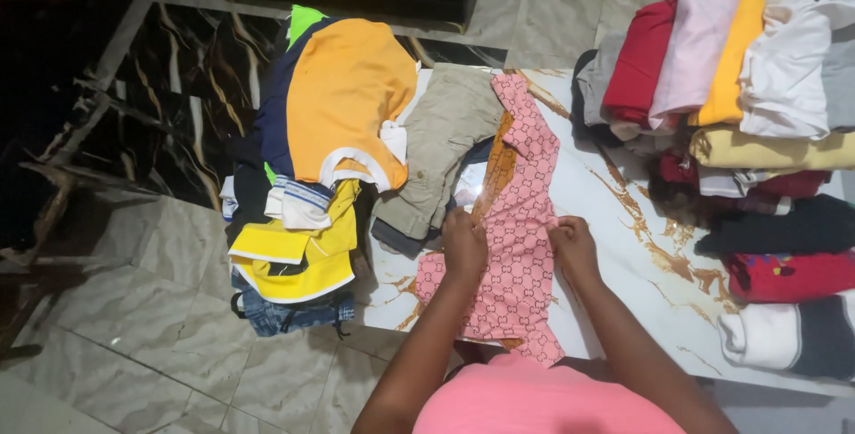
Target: Fold various items of clothing, including shirts and shorts, on a white surface.
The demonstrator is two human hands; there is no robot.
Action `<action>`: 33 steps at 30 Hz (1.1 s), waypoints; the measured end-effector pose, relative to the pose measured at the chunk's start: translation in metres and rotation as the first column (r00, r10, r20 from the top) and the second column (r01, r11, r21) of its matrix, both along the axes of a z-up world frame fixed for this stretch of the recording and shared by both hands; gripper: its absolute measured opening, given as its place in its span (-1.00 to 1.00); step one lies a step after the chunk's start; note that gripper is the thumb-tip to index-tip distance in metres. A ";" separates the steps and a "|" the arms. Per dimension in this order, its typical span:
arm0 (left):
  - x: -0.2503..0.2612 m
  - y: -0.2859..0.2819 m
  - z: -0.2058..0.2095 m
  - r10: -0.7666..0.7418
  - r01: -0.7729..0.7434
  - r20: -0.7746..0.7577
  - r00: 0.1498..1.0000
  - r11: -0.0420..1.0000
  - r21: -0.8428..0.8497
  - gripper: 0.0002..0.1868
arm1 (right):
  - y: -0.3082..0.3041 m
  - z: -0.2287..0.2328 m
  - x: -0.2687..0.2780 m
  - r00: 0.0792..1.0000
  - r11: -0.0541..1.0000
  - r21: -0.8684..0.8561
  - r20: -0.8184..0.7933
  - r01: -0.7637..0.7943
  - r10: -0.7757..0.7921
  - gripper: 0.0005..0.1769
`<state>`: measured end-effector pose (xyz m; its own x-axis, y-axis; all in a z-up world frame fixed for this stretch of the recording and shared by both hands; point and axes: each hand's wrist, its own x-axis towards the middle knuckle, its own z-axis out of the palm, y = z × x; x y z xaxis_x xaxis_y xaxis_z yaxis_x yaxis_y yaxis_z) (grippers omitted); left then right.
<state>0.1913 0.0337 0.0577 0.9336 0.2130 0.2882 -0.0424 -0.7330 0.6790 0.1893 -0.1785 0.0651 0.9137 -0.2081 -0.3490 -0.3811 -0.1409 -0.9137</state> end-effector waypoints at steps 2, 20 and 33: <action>0.001 -0.004 -0.009 0.027 -0.027 -0.052 0.998 1.000 0.005 -0.77 | 0.000 -0.008 0.003 0.990 0.954 0.293 -0.138 0.069 -0.030 -0.68; 0.003 -0.014 0.195 -0.600 0.132 -0.007 0.800 0.187 -0.973 -0.45 | -0.069 0.131 0.016 0.979 0.813 0.551 0.173 -0.190 0.112 -0.55; -0.041 -0.059 0.198 -0.716 0.021 -0.006 0.698 0.030 -0.999 -0.52 | -0.100 0.229 -0.030 0.991 0.849 0.518 0.126 -0.101 0.041 -0.55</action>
<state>0.1504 -0.0251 0.2562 0.8626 -0.4609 -0.2086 0.4407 0.4823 0.7570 0.1595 -0.2787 0.2939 0.9566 0.0443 -0.2880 -0.2852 0.3459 -0.8939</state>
